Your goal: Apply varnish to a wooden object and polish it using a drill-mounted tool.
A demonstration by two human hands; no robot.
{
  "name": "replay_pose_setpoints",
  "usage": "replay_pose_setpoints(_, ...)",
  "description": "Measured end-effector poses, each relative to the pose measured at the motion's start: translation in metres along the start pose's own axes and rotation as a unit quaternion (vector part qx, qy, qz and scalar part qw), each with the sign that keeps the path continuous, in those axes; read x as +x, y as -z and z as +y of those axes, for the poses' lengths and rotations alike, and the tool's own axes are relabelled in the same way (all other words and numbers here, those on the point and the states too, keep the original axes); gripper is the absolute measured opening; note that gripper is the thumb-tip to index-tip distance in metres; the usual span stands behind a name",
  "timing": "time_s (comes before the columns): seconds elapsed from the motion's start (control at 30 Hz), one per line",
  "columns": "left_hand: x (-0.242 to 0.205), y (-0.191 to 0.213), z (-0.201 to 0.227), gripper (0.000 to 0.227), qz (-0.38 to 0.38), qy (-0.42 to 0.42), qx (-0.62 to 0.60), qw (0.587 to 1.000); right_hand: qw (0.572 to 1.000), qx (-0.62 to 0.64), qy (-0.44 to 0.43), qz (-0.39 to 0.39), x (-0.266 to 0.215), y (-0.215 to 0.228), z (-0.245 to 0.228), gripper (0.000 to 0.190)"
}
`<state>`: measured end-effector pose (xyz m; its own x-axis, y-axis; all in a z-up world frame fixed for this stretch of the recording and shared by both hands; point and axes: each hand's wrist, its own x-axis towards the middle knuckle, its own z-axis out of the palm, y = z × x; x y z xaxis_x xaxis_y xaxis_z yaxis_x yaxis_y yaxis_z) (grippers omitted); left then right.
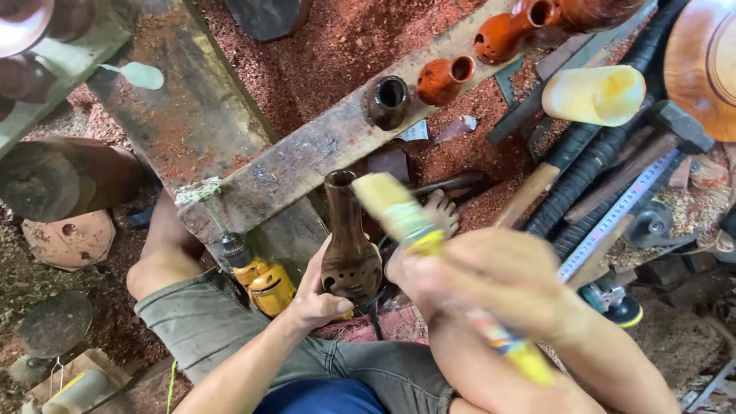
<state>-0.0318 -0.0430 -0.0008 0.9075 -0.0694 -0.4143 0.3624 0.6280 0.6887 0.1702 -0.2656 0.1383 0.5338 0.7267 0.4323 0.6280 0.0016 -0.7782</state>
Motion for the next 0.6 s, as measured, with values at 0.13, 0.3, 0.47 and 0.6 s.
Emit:
replay_pose_setpoints(0.13, -0.002, 0.005, -0.008, 0.108, 0.016, 0.016, -0.106, 0.994, 0.982, -0.038, 0.129, -0.136, -0.017, -0.016, 0.006, 0.034)
replay_pose_setpoints(0.3, -0.008, 0.03, -0.021, 0.101, -0.034, 0.054, -0.165, 0.984, 0.98, 0.164, 0.058, -0.102, -0.032, -0.016, 0.016, 0.021)
replay_pose_setpoints(0.47, 0.001, 0.004, 0.0, 0.093, -0.114, 0.103, -0.281, 0.947, 0.964, 0.204, -0.172, 0.008, -0.037, -0.008, 0.045, 0.012)
replay_pose_setpoints(0.6, 0.003, -0.008, 0.009, 0.092, -0.094, 0.087, -0.312, 0.942, 0.979, 0.128, -0.145, 0.061, -0.046, 0.001, 0.042, 0.015)
